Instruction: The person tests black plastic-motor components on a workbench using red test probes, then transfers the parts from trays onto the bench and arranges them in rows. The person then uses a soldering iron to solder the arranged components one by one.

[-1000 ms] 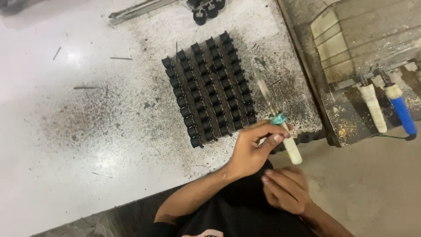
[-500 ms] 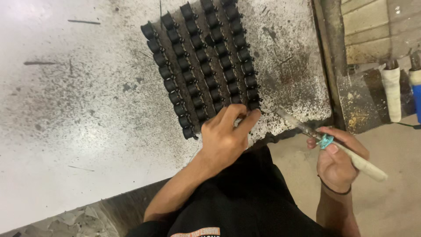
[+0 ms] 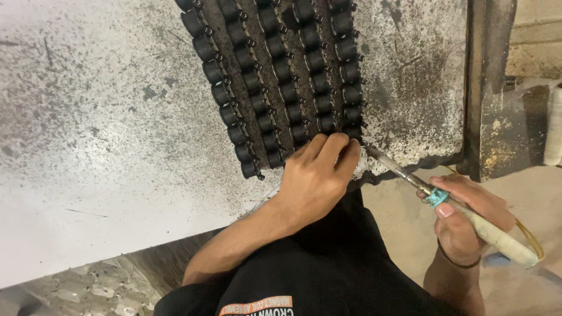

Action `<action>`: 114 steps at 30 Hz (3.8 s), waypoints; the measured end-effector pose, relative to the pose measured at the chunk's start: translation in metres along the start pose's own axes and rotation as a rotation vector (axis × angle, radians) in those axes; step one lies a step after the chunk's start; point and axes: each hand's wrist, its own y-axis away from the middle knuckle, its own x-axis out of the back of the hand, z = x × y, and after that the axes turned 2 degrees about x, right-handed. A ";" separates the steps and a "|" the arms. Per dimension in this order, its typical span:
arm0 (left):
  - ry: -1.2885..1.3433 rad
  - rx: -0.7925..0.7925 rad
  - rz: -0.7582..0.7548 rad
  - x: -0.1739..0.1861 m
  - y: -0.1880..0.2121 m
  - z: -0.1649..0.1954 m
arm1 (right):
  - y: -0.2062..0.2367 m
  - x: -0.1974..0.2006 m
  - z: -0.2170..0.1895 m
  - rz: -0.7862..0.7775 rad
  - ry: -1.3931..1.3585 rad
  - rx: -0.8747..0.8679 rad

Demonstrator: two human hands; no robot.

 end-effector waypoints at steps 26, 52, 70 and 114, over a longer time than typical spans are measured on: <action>-0.108 -0.017 0.133 0.038 -0.036 0.007 | -0.026 -0.003 0.001 0.087 -0.095 -0.055; -0.019 0.034 0.031 0.027 -0.030 0.006 | -0.064 -0.009 -0.052 -0.179 0.325 0.016; -0.104 0.065 0.102 -0.018 -0.026 -0.025 | -0.061 -0.013 0.001 0.044 0.008 -0.046; -0.138 0.021 0.011 -0.028 -0.065 -0.040 | -0.122 -0.035 -0.061 -0.334 0.581 0.123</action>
